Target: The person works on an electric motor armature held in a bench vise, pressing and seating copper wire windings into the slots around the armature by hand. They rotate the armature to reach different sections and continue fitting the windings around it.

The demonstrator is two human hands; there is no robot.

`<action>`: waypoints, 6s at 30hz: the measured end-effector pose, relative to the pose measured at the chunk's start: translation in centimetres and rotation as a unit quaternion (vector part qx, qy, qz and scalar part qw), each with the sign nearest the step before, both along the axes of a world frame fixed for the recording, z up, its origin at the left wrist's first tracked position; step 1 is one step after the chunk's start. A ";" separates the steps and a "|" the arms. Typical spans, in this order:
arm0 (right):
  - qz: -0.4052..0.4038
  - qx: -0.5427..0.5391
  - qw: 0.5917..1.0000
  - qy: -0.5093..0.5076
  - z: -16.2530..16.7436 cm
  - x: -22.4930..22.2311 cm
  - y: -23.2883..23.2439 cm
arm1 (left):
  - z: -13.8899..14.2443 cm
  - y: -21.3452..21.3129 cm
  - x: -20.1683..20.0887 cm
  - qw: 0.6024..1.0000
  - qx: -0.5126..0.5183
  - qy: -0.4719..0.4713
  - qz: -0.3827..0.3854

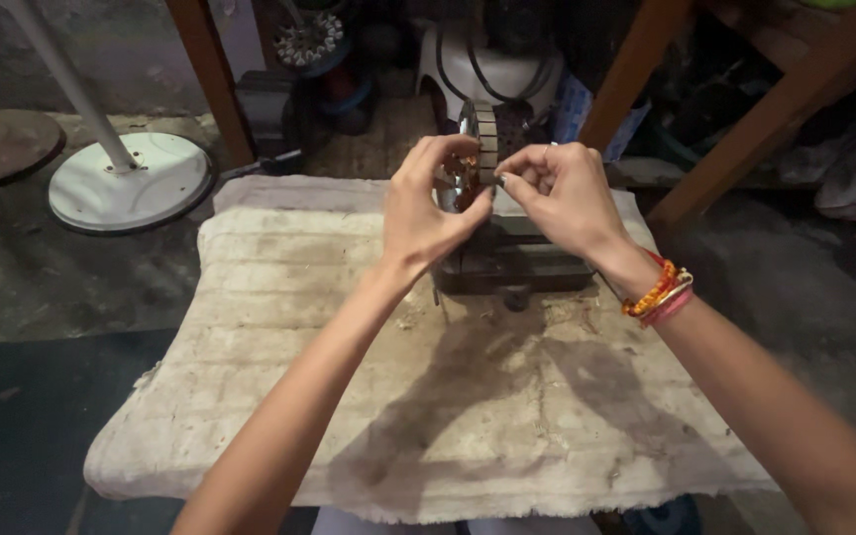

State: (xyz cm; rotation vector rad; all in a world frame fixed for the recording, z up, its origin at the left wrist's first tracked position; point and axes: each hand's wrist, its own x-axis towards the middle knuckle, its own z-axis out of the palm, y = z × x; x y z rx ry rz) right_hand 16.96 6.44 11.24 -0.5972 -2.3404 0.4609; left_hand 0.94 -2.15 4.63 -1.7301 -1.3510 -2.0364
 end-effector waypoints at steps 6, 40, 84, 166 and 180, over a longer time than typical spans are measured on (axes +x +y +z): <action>-0.003 0.064 0.998 -0.019 0.3 -0.8 -0.1 | -0.6 1.2 0.9 0.998 -0.005 -0.026 0.064; 0.060 -0.137 0.972 0.180 -4.2 -1.7 7.6 | -2.1 6.5 -4.0 0.847 -0.183 -0.386 -0.318; -0.037 0.269 0.962 0.016 -7.5 -1.5 9.1 | -13.3 1.4 -1.9 0.973 -0.225 -0.034 -0.045; -0.082 0.138 0.973 0.166 -10.0 -3.2 6.5 | -7.1 9.3 -3.7 0.888 -0.117 -0.272 -0.352; -0.071 0.191 0.969 0.141 -9.9 -3.8 5.6 | -7.2 9.5 -3.4 0.907 -0.124 -0.249 -0.317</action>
